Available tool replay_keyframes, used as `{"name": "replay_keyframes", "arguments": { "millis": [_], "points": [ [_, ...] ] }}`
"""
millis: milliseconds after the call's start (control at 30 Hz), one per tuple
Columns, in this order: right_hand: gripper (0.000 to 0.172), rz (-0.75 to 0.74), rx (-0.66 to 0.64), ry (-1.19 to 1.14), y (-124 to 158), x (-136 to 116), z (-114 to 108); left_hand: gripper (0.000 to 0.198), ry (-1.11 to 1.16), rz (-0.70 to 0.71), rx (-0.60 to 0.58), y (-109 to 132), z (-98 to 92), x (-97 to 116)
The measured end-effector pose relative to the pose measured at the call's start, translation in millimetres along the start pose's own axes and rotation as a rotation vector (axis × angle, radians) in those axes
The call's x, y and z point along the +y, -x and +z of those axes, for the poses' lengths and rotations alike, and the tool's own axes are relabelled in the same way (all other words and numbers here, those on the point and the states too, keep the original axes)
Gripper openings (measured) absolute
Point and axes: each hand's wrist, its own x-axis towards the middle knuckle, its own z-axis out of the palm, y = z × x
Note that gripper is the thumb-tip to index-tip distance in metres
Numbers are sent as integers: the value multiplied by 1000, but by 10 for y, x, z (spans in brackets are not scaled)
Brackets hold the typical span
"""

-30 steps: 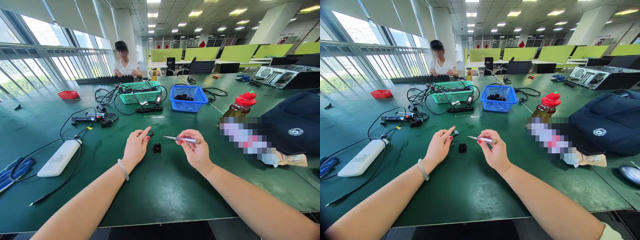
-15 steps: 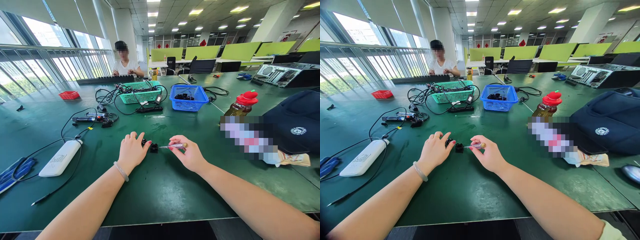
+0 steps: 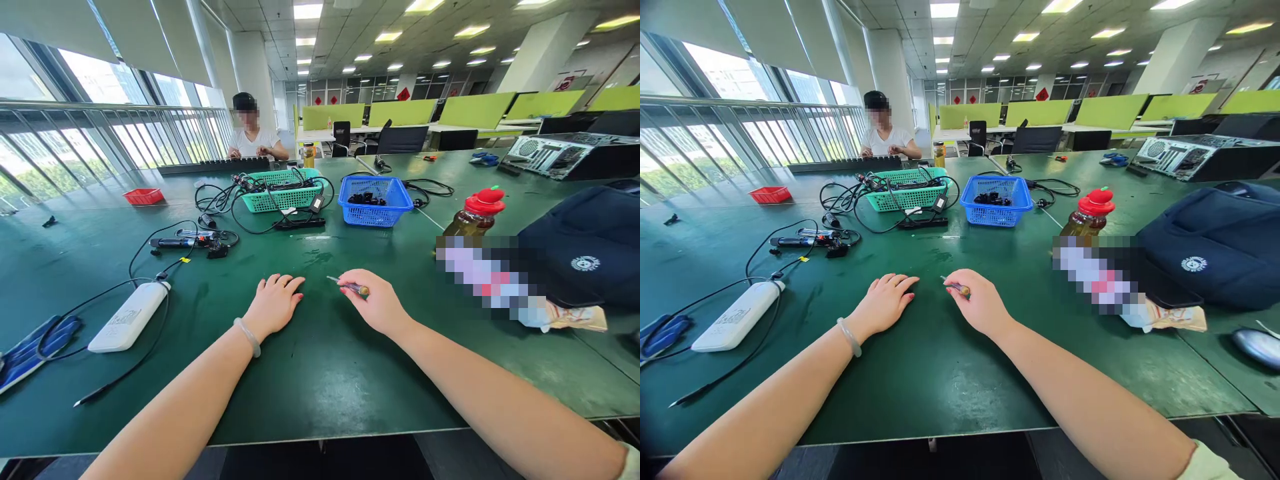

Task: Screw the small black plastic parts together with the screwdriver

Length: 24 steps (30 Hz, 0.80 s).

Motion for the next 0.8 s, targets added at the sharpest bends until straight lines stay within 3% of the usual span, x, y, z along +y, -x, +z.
{"name": "replay_keyframes", "arguments": {
  "millis": [100,233,367,467,667,800],
  "points": [
    [19,-46,-62,133,-12,88,7,45,-72,-121,-81,34,-74,-230],
    [25,-75,-174,257,5,103,21,50,-184,-254,-173,85,-157,-795],
    [26,-101,-211,286,15,67,27,54,-264,-420,-130,193,-180,-1468],
    [24,-91,-192,271,5,60,24,56,-298,-469,-78,276,-191,-1822],
    [21,-66,-171,225,-8,73,27,57,-262,-491,-30,285,-248,-2084],
    [20,-56,-171,225,-6,69,25,68,-171,-546,15,222,-280,-2215]
  ]
}}
